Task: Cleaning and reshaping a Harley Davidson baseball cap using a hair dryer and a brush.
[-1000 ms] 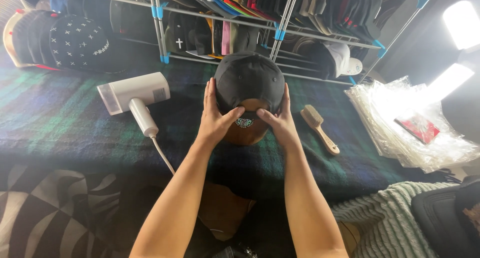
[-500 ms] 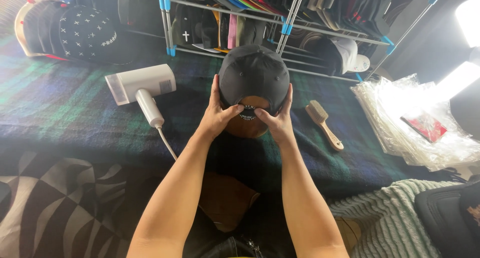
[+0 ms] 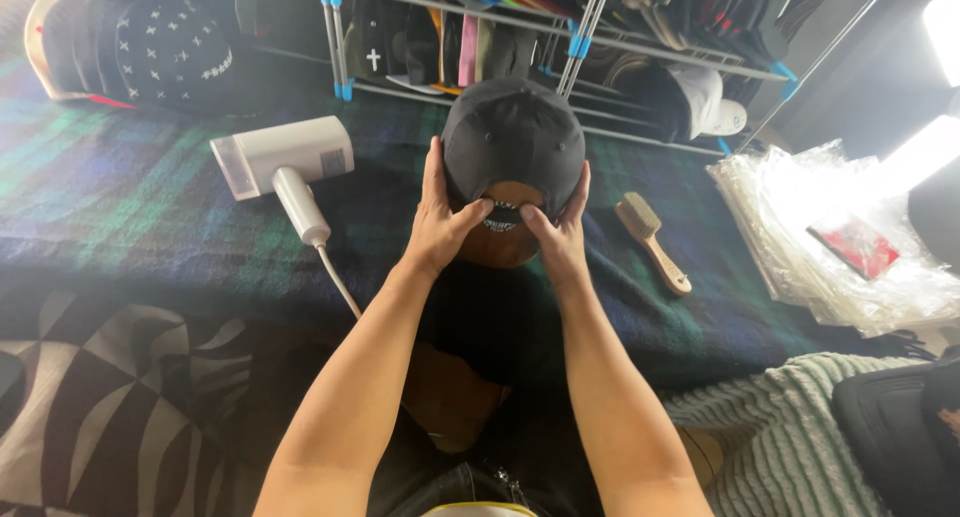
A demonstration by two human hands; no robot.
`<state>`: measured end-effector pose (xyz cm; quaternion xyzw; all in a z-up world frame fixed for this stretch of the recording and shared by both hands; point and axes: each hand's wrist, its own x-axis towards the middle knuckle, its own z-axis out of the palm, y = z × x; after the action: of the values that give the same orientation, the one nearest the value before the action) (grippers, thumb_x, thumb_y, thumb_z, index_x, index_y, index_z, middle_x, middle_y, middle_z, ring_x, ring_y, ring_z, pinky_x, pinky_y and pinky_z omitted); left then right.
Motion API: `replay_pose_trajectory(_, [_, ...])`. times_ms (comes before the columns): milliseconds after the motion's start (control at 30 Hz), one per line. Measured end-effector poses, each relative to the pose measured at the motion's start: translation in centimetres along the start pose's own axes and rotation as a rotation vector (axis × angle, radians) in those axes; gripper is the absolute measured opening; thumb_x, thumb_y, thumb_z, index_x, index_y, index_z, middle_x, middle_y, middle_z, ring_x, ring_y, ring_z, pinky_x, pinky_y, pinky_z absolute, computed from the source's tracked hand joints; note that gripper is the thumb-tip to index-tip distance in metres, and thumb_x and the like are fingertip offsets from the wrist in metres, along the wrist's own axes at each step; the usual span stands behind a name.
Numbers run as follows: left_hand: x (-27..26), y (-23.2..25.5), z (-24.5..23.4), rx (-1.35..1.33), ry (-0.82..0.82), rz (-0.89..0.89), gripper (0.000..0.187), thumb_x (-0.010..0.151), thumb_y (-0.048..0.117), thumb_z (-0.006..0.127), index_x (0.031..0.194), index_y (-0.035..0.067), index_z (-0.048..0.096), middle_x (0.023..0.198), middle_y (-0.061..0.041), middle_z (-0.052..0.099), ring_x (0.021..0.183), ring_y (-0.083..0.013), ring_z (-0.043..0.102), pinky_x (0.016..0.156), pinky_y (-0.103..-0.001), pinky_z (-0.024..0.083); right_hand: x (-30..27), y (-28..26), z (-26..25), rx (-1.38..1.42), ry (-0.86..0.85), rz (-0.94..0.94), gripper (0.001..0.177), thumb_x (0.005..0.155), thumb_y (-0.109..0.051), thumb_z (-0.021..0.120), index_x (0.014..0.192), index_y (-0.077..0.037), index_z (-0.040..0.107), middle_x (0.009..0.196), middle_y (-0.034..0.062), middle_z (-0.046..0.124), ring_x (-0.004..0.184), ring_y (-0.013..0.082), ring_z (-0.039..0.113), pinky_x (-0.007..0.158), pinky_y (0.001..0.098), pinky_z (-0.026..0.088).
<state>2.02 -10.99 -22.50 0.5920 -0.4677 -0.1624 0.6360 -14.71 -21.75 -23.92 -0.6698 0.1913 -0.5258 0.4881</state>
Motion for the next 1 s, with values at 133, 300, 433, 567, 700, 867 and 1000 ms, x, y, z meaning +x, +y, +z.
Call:
replay_pose_trajectory(133, [0.1,-0.5,-0.2,-0.001,-0.006,0.052,0.12,0.072,0.062,0.077,0.166,0.033,0.009,0.172,-0.017,0.015,0.151,-0.0449,0.029,0.122,-0.054,0.031,0.0,-0.1,0.0,-0.044,-0.018,-0.009,0.124,0.083,-0.034,0.091,0.167,-0.024,0.0,0.165,0.035,0.021,0.151,0.0532,0.026,0.118,0.0677,0.026])
replay_pose_trajectory(300, [0.1,-0.8,-0.2,-0.013,-0.012,0.064,0.118,0.073,0.063,0.079,0.165,0.034,0.012,0.172,-0.015,0.015,0.153,-0.0435,0.026,0.123,-0.053,0.028,-0.3,-0.9,0.4,-0.046,0.0,-0.006,0.125,0.081,-0.035,0.093,0.167,-0.024,0.003,0.166,0.0315,0.019,0.152,0.0533,0.022,0.118,0.0713,0.021])
replay_pose_trajectory(433, [0.0,-1.0,-0.3,-0.013,-0.023,0.039,0.113,0.078,0.066,0.077,0.165,0.037,0.012,0.172,-0.011,0.014,0.154,-0.0402,0.024,0.124,-0.052,0.028,-0.1,-1.4,0.4,-0.11,0.004,0.04,0.124,0.079,-0.039,0.094,0.167,-0.028,0.007,0.168,0.0277,0.018,0.151,0.0545,0.022,0.116,0.072,0.024])
replay_pose_trajectory(567, [0.4,-1.7,-0.3,-0.009,-0.047,0.041,0.111,0.082,0.067,0.076,0.165,0.038,0.008,0.173,-0.011,0.011,0.154,-0.0401,0.022,0.125,-0.052,0.026,-0.4,-2.8,0.4,-0.197,-0.002,0.093,0.12,0.081,-0.045,0.092,0.166,-0.03,0.009,0.168,0.0315,0.015,0.147,0.0605,0.02,0.116,0.0686,0.029])
replay_pose_trajectory(700, [-0.2,-0.5,-0.9,0.039,-0.067,0.022,0.111,0.082,0.069,0.074,0.164,0.04,0.005,0.173,-0.01,0.009,0.154,-0.0402,0.021,0.125,-0.054,0.025,0.0,-3.7,-2.0,-0.213,-0.04,0.093,0.117,0.083,-0.043,0.09,0.166,-0.026,0.01,0.166,0.0345,0.013,0.145,0.0627,0.017,0.116,0.0678,0.029])
replay_pose_trajectory(867, [-1.2,-2.5,1.0,0.242,0.096,0.153,0.103,0.093,0.067,0.06,0.165,0.026,0.0,0.172,-0.019,0.005,0.144,-0.0501,0.037,0.115,-0.067,0.035,0.3,-2.8,-11.3,-1.21,0.136,0.113,0.068,0.085,-0.079,0.068,0.139,-0.039,0.063,0.14,-0.006,0.058,0.128,0.0296,0.056,0.102,0.0505,0.049])
replay_pose_trajectory(1000, [-4.0,-1.6,2.7,0.526,0.166,0.251,0.082,0.103,0.056,0.053,0.167,0.025,0.012,0.172,-0.015,0.009,0.152,-0.0397,0.031,0.115,-0.061,0.035,0.0,5.5,-21.5,-1.477,0.118,0.328,0.068,0.092,-0.066,0.064,0.146,-0.024,0.061,0.138,0.0085,0.059,0.124,0.0378,0.057,0.094,0.0549,0.052])
